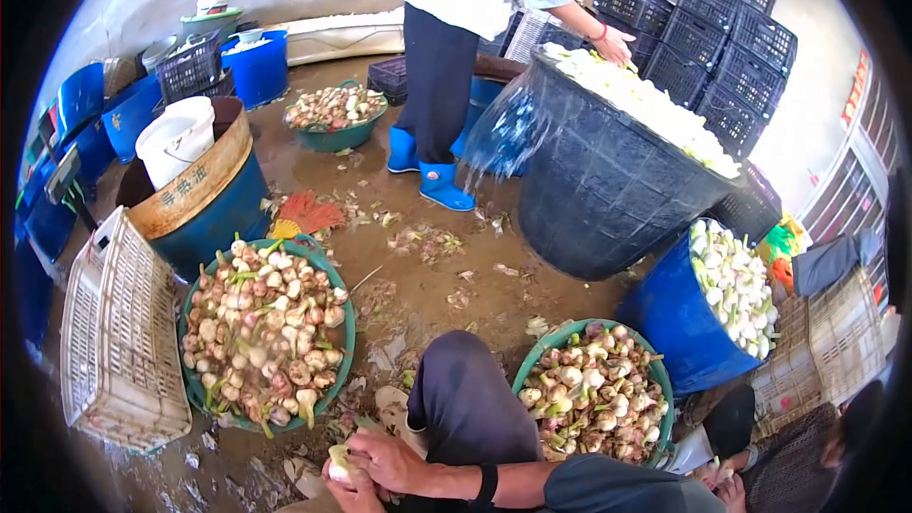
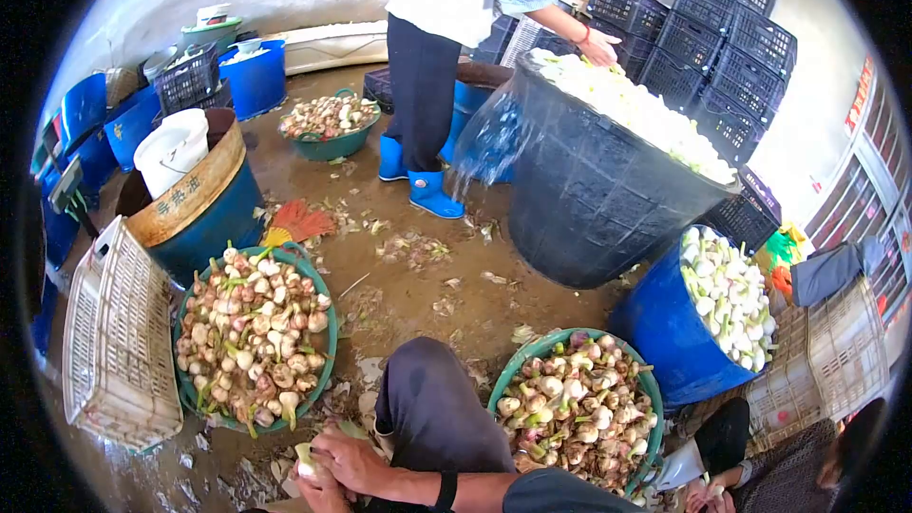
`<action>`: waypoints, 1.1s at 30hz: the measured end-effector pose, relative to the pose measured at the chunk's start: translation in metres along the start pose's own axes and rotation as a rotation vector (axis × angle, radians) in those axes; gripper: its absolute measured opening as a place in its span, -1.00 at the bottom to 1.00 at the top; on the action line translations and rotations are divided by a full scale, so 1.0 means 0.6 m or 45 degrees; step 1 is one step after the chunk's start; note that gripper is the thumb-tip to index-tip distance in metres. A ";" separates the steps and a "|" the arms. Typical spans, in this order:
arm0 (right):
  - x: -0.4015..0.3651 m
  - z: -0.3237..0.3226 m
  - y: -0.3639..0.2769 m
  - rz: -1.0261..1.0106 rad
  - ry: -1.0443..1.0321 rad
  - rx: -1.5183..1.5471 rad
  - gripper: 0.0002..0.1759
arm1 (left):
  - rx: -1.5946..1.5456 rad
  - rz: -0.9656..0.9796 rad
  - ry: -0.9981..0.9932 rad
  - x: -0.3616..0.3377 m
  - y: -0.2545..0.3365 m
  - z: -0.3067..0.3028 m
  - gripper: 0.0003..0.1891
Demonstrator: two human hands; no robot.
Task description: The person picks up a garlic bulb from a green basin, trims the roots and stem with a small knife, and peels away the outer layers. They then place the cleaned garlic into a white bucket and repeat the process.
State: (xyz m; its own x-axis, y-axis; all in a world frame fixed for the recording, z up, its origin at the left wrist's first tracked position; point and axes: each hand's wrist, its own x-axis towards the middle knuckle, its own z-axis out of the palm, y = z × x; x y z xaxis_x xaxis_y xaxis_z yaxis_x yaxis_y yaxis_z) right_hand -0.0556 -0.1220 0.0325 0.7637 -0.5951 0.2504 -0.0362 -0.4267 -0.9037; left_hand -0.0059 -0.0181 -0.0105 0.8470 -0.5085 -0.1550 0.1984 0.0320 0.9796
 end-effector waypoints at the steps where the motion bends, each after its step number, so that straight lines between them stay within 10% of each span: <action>1: -0.003 0.001 0.000 -0.012 -0.019 0.034 -0.81 | 0.072 0.080 -0.023 0.002 0.006 0.003 -0.70; 5: -0.006 -0.005 0.002 0.022 -0.096 0.078 -0.83 | -0.293 -0.227 -0.067 -0.021 0.053 0.005 -0.70; 17: 0.033 -0.023 0.035 0.431 -0.247 -0.001 -0.64 | -0.421 -0.145 -0.658 -0.027 0.060 -0.022 -0.71; 22: 0.027 -0.037 0.004 0.614 -0.142 0.175 -0.54 | -0.327 -0.247 -0.098 -0.015 0.085 0.009 -0.75; 26: -0.002 -0.018 0.029 0.474 -0.574 0.875 -0.41 | -0.120 0.001 0.044 0.009 0.026 -0.012 -0.76; 33: 0.006 -0.018 -0.003 -0.010 -0.222 0.182 -0.74 | -0.344 -0.110 0.283 0.005 0.031 -0.010 -0.83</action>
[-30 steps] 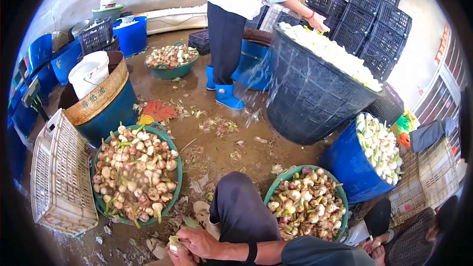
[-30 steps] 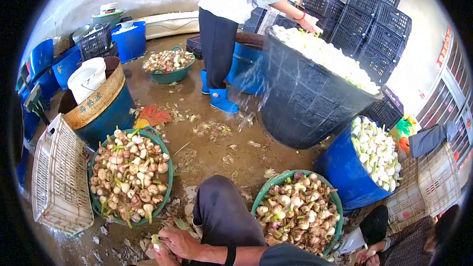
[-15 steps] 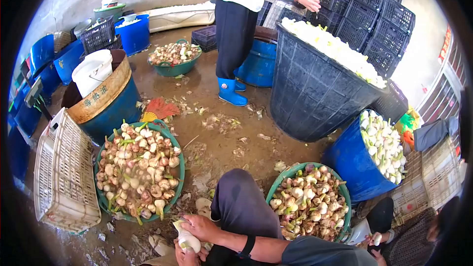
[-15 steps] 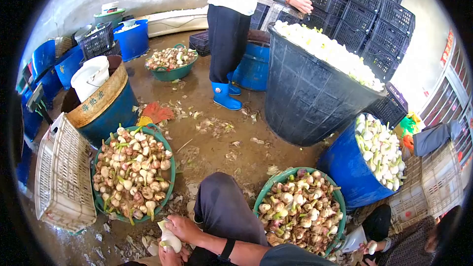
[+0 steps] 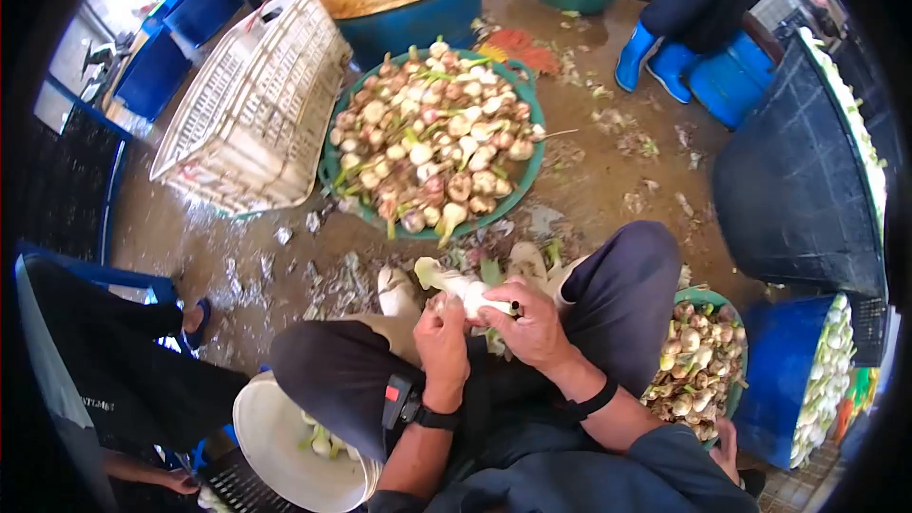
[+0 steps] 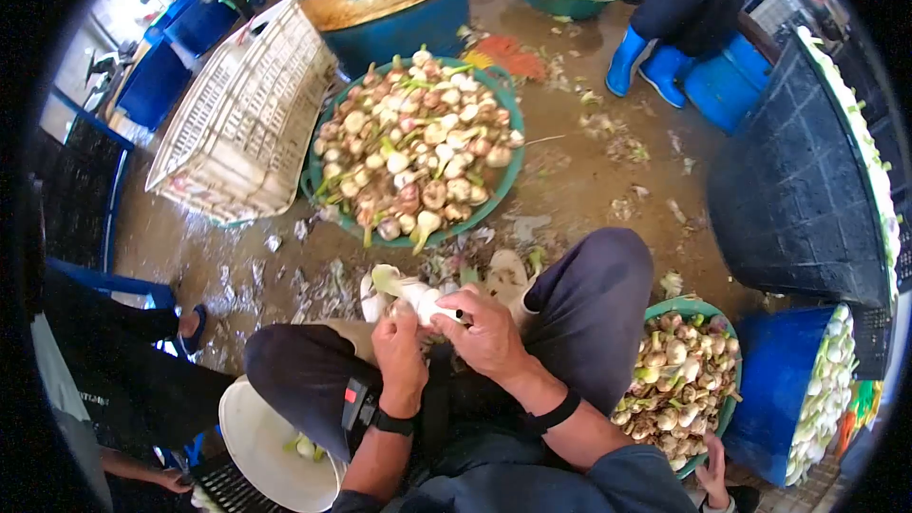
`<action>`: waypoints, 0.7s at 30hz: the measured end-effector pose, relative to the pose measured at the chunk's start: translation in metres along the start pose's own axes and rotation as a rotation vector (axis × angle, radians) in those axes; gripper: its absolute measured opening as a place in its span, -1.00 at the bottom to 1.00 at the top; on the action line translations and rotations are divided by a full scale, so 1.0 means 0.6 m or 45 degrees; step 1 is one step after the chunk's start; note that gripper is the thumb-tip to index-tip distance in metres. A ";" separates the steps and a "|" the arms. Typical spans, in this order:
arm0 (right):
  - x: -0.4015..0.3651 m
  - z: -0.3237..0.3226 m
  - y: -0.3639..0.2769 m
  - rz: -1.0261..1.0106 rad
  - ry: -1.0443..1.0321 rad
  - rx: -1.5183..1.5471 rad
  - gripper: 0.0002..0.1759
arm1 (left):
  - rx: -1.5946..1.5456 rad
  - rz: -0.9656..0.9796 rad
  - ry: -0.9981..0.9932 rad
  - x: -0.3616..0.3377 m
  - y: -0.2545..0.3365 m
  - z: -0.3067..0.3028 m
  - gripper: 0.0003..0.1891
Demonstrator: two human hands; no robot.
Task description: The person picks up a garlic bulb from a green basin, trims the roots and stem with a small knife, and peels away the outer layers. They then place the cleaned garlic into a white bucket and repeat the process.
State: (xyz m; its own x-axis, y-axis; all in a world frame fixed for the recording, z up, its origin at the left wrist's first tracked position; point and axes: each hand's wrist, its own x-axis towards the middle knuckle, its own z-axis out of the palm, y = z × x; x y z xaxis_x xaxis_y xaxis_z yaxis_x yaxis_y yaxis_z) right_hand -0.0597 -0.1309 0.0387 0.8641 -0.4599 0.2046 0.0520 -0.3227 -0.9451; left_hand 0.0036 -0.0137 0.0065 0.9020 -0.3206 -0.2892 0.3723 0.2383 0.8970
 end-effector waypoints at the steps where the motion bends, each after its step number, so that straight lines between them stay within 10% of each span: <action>1: -0.002 0.002 0.003 -0.062 -0.028 -0.057 -0.74 | -0.034 -0.005 0.082 0.006 -0.005 -0.002 -0.87; 9: -0.003 0.008 -0.012 -0.367 0.223 -0.066 -0.78 | -0.058 0.013 0.263 0.015 0.002 0.009 -0.90; 14: 0.020 -0.025 -0.034 0.293 0.233 0.396 -0.80 | 0.886 -0.045 -0.311 0.008 -0.022 -0.010 -0.82; 21: 0.038 -0.052 -0.011 0.350 0.186 0.249 -0.70 | 1.513 0.658 -0.122 -0.016 0.040 0.016 -0.68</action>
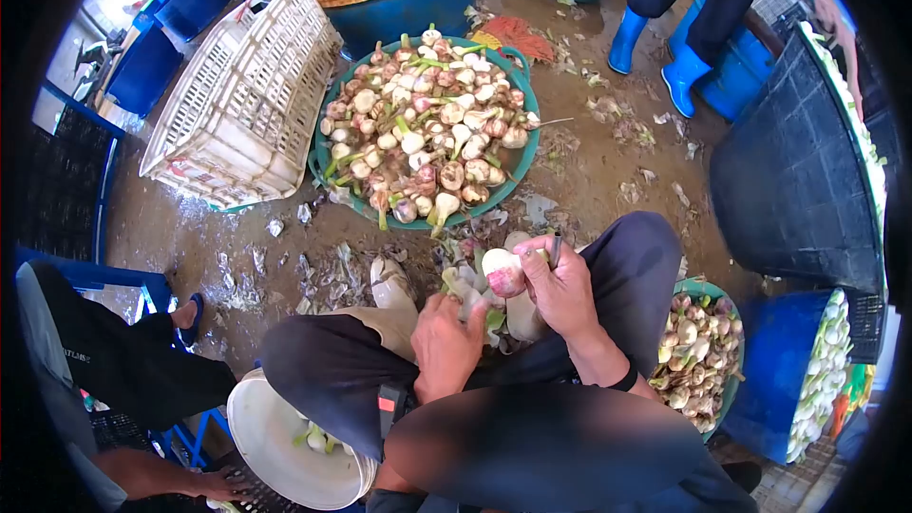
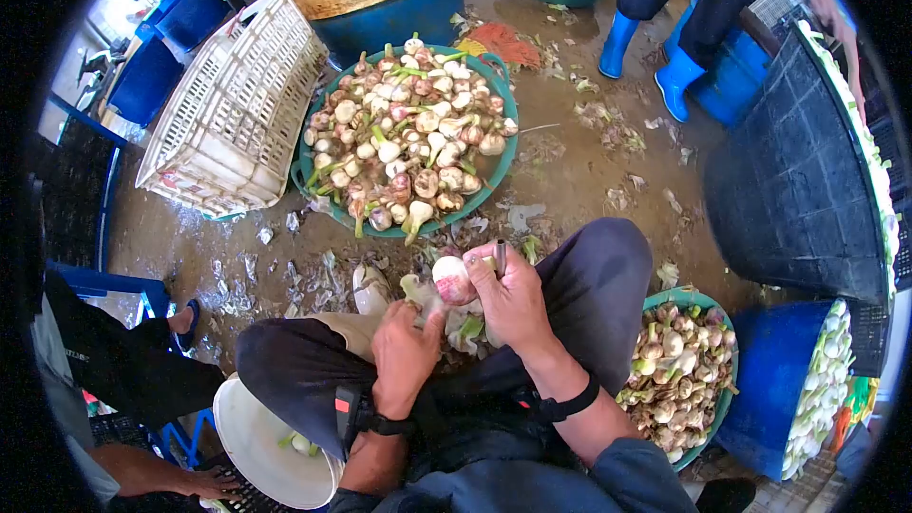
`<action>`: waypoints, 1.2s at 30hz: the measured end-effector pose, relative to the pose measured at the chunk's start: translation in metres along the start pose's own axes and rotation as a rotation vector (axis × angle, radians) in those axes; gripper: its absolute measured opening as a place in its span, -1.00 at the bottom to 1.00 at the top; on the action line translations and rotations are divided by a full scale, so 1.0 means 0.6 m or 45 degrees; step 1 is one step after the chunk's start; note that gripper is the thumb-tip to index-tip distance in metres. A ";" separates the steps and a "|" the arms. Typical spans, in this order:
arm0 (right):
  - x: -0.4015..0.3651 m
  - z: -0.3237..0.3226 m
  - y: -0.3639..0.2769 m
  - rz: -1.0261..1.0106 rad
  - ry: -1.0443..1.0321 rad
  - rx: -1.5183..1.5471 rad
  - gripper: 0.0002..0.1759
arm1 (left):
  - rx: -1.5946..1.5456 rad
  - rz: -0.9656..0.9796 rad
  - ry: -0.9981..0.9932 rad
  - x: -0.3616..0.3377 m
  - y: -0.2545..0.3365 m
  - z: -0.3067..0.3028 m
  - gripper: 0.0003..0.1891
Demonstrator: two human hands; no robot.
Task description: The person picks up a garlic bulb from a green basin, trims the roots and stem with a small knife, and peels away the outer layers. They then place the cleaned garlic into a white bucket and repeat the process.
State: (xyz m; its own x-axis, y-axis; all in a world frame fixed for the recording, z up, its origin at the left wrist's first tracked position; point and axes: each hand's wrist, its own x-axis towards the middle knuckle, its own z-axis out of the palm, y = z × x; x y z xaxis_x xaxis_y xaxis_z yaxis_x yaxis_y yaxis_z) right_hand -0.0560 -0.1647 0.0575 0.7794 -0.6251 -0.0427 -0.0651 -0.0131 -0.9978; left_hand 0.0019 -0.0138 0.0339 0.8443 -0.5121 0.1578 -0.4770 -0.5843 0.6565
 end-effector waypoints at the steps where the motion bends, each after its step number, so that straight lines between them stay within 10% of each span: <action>1: 0.001 -0.001 -0.002 0.000 -0.004 -0.038 -0.69 | 0.032 -0.016 -0.029 0.003 0.001 -0.008 -0.68; 28: 0.018 0.004 -0.008 0.278 0.007 -0.323 -0.80 | -0.637 0.292 0.283 -0.002 -0.010 -0.018 -0.79; 36: -0.034 0.139 -0.181 0.008 -0.550 -0.243 -0.85 | -0.485 0.037 -0.296 -0.022 -0.020 -0.012 -0.80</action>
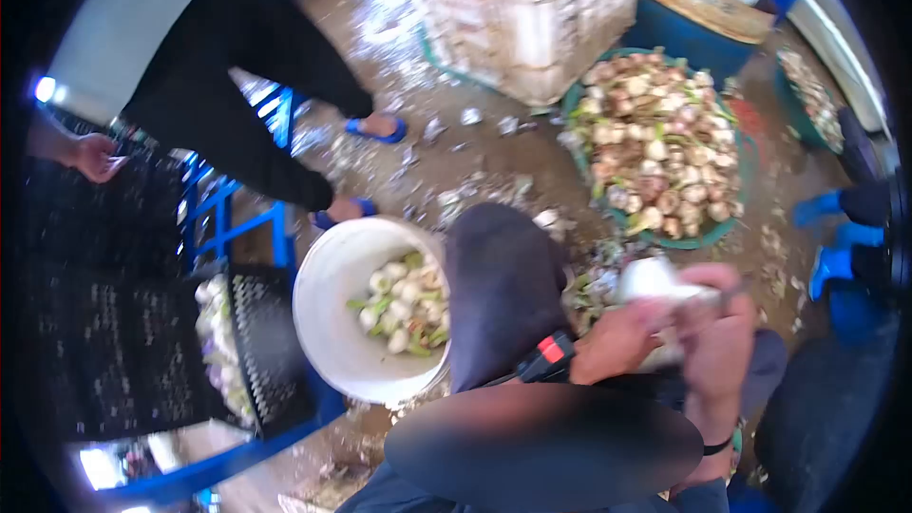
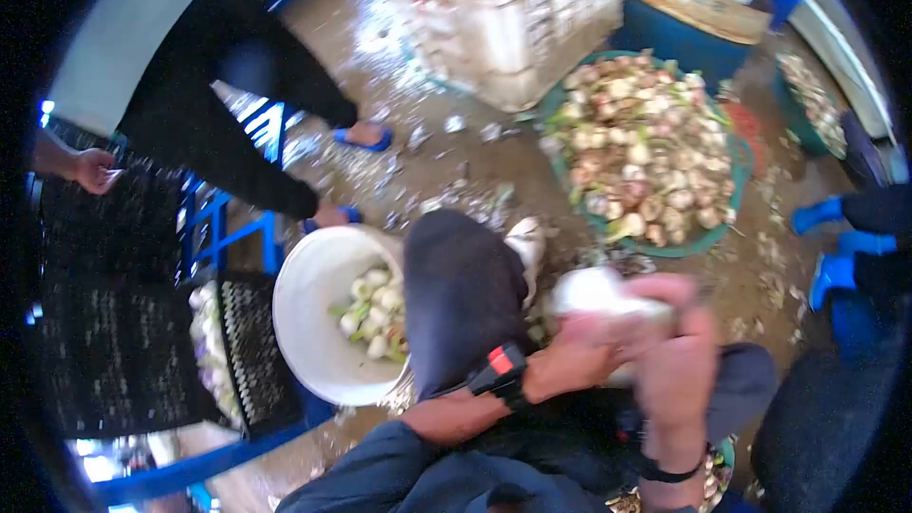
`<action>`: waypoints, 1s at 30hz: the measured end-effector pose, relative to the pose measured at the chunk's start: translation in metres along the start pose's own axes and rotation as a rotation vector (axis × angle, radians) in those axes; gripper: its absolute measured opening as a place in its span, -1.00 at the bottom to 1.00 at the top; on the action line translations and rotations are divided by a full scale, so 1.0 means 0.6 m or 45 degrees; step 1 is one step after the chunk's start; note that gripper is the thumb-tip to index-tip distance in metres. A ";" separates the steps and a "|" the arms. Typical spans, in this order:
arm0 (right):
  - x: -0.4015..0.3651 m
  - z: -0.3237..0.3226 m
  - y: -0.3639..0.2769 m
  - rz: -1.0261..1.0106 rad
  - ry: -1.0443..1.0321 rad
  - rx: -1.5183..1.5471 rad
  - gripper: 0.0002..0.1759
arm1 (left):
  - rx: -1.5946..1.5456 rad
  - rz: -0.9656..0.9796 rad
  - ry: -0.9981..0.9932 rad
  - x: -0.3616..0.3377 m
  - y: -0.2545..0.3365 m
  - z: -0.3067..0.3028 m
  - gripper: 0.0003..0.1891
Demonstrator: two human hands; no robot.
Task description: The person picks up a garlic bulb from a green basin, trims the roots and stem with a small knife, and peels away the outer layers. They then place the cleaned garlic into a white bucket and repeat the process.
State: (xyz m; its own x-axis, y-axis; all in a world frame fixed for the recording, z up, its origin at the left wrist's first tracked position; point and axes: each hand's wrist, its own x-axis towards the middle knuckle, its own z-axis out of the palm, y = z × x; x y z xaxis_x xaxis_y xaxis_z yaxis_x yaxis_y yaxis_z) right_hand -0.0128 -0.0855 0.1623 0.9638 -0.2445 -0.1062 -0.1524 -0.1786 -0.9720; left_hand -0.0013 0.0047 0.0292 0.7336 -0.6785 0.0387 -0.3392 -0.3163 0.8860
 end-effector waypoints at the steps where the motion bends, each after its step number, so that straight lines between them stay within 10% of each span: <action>1: -0.004 0.026 -0.025 0.021 -0.277 0.324 -0.75 | -0.136 0.003 0.011 0.004 0.012 -0.011 -0.80; 6: 0.024 0.009 -0.074 -0.072 -0.570 -0.127 -0.65 | -0.371 0.035 -0.043 -0.010 0.015 -0.043 -0.80; 19: 0.298 -0.280 0.013 0.016 -0.162 -1.003 -0.83 | -0.747 -0.385 0.018 -0.004 0.042 -0.118 -0.89; 30: 0.518 -0.229 0.201 0.219 -0.270 -1.253 -0.74 | -0.784 -0.706 -0.020 0.037 0.060 -0.133 -0.81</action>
State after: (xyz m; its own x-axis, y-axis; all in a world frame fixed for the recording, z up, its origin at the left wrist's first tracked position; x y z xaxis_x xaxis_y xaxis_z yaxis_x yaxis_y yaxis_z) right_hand 0.2383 -0.3138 0.0408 0.9161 -0.1845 -0.3559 -0.3128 -0.8843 -0.3466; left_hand 0.0500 0.0311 0.0990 0.6895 -0.5418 -0.4806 0.4557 -0.1912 0.8694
